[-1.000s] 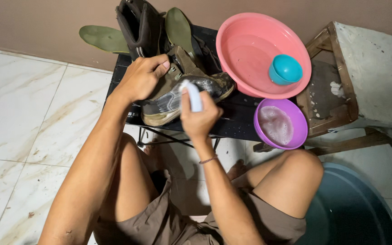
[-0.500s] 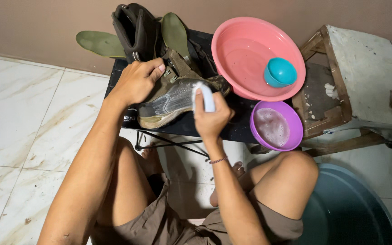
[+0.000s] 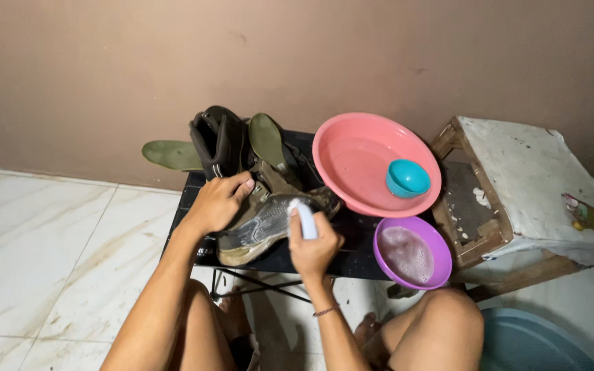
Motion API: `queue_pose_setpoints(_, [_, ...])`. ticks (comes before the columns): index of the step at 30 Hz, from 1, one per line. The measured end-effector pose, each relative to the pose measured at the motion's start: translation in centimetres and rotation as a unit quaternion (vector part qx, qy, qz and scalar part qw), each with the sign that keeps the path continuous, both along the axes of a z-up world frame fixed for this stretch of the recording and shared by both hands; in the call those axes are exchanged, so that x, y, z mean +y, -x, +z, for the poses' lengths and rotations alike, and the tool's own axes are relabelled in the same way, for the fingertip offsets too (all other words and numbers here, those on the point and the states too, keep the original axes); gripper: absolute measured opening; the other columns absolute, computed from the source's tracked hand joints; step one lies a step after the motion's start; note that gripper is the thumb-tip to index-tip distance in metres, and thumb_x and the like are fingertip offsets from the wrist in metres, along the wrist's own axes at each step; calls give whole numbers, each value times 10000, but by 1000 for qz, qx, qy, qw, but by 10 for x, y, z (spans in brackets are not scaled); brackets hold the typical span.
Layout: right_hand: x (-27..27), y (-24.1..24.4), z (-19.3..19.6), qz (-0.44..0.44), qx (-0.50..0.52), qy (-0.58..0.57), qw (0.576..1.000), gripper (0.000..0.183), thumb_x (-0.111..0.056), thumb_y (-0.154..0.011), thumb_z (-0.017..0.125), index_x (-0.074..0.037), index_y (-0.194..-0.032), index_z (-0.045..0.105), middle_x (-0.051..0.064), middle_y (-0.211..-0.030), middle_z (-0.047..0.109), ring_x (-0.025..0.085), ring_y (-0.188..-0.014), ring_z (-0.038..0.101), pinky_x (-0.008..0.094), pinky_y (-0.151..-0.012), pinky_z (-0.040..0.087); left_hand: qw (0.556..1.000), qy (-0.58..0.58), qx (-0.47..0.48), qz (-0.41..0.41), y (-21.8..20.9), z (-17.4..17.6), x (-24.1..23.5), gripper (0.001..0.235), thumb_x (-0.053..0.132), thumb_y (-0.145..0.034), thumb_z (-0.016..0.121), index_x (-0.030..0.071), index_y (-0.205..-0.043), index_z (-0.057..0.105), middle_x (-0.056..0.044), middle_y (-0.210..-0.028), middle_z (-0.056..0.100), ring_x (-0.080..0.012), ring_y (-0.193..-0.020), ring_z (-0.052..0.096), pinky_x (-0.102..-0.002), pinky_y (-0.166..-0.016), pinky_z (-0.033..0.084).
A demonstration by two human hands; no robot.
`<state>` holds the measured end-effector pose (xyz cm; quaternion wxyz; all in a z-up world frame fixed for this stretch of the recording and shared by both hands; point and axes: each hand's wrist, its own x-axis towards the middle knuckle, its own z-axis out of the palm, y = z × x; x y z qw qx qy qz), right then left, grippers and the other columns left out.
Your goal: The person scrubs a single hiking boot with a brush and soapy water. They repeatedly dip the brush into a purple bowl of soapy water and scrub the upper, toe, and side areas of the boot, generating foam.
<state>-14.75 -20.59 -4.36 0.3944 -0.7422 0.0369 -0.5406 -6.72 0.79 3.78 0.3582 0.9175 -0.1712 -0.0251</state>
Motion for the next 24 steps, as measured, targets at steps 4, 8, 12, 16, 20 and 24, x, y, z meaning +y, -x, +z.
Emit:
queue_pose_setpoints(4, [59,14,-1,62,4,11,998,362,-267,-809,1007,-198,-621,706,74,-491,623,350,-501,727,354,-480,535,1000,-9,17,6,-4,-2,0,401,476,-1200,490,190,-997,686,-268,-946,801,-555,-1063,766,-629,-946,600])
queue_pose_setpoints(8, [23,5,2,110,18,43,993,320,-248,-762,1021,-182,-637,734,75,-489,638,353,-493,725,356,-483,538,1000,-2,7,4,-2,-4,1,415,482,-1209,488,184,-992,679,-273,-938,789,-565,-1069,754,-628,-961,588])
queue_pose_setpoints(12, [-41,-13,18,13,3,41,999,307,-196,-845,989,-130,-693,731,137,-534,643,426,-563,723,415,-504,518,1000,9,3,4,1,-3,1,416,472,-1209,501,177,-980,684,-274,-922,790,-570,-1055,757,-628,-971,589])
queue_pose_setpoints(16, [-7,-11,17,-27,1,-4,1000,306,-203,-873,968,-116,-708,725,148,-548,649,425,-550,708,422,-500,492,1000,6,3,7,-5,-9,2,419,474,-1214,500,178,-982,685,-276,-920,788,-564,-1061,759,-627,-971,583])
queue_pose_setpoints(20, [54,9,16,108,29,10,994,343,-223,-825,980,-165,-637,700,82,-481,620,337,-470,708,344,-462,495,1000,12,-4,5,-6,-8,2,410,461,-1218,492,182,-980,675,-269,-906,780,-567,-1045,756,-633,-959,585])
queue_pose_setpoints(24, [18,-1,8,128,45,50,989,312,-223,-773,1002,-166,-661,717,98,-498,632,377,-510,724,384,-468,510,1000,7,-12,-1,-5,-7,4,421,471,-1223,491,170,-988,668,-287,-913,772,-582,-1044,751,-647,-961,579])
